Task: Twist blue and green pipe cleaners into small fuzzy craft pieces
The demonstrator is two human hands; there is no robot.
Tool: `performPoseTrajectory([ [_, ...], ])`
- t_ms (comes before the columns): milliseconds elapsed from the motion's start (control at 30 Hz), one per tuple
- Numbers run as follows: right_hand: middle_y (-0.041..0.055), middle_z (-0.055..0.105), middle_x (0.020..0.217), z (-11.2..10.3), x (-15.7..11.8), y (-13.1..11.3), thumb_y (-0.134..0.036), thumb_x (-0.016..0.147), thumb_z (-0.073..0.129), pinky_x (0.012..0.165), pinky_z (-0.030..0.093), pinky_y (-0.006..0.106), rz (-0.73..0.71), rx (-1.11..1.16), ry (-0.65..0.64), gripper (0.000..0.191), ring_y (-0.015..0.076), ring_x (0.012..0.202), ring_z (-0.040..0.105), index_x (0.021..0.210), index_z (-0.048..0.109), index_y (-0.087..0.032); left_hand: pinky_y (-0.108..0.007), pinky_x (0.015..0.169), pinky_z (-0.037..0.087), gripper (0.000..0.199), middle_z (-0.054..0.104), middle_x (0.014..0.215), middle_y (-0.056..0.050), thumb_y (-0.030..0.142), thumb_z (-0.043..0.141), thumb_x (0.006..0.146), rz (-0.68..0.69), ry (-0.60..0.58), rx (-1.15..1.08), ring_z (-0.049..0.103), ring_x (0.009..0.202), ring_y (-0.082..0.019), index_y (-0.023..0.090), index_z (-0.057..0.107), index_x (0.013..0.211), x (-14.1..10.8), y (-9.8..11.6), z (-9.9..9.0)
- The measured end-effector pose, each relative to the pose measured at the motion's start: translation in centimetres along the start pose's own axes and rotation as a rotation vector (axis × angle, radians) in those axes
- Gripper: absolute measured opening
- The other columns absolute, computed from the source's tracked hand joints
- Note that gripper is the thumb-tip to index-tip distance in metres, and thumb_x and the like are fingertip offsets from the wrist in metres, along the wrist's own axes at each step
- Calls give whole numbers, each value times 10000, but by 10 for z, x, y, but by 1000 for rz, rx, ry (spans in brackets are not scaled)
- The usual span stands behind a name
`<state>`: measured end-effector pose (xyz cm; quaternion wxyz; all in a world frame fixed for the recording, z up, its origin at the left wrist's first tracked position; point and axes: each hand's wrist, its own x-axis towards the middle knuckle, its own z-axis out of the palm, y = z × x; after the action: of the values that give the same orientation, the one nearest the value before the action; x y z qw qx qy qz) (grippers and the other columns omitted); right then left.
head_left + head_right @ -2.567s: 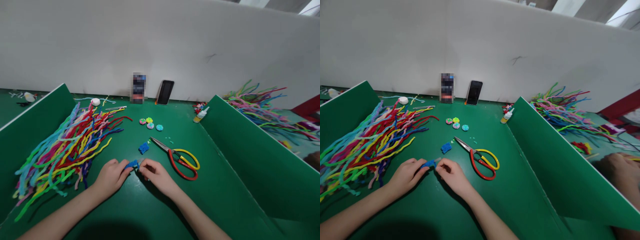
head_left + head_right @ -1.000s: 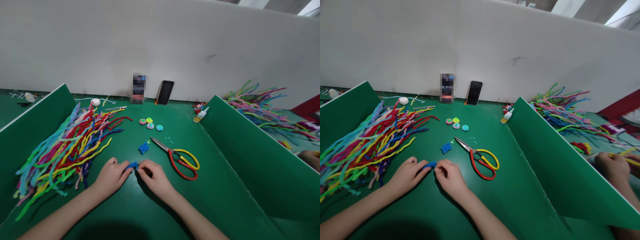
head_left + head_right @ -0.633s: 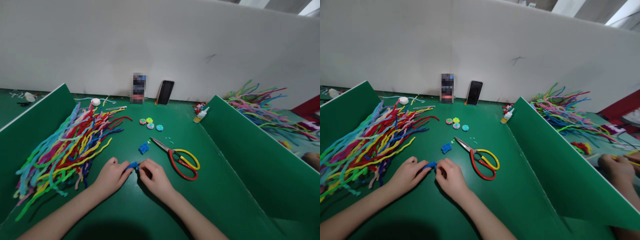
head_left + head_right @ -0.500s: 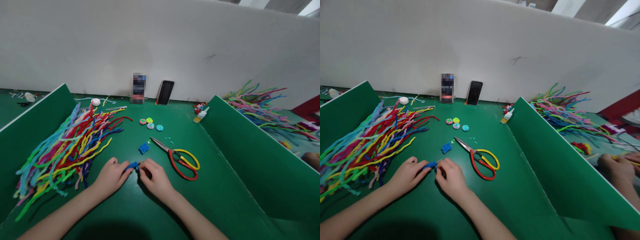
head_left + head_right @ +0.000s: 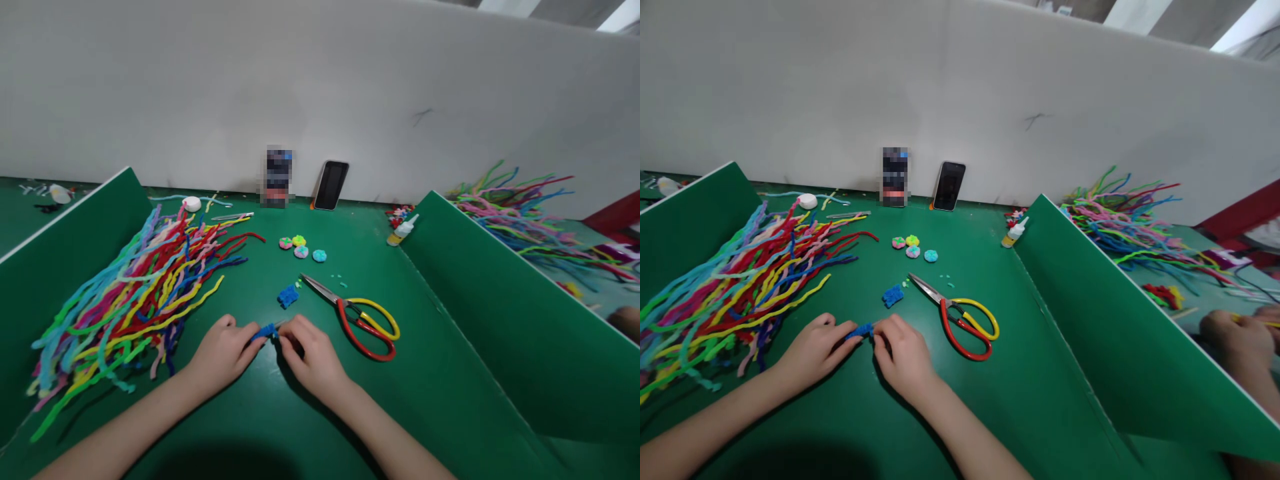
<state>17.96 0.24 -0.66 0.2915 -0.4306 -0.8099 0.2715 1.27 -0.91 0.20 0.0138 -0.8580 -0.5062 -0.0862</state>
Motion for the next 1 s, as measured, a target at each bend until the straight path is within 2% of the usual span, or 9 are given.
performPoseTrajectory([
  [333,56,508,712,-1,-1,-1,-145,794,334,613,391,271,-19,-23,-9,160,160,679,471,763,490,-159,-243,501,300,343,505,481,-13,320,273,840,31,-11,-18,432,509,-156,172,525,659,1,0,-1],
  [533,74,491,802,-2,-1,0,-120,771,373,684,401,308,-54,2,80,128,176,777,452,760,495,-157,-243,507,293,341,509,487,-11,314,269,844,59,-6,-54,424,498,-151,168,517,660,0,0,-2],
  [1000,74,490,802,0,1,2,-109,776,354,704,409,294,-34,123,81,118,156,770,470,749,459,-156,-233,513,287,324,515,505,-1,317,272,848,77,1,-113,428,499,-135,167,495,667,1,-1,1],
])
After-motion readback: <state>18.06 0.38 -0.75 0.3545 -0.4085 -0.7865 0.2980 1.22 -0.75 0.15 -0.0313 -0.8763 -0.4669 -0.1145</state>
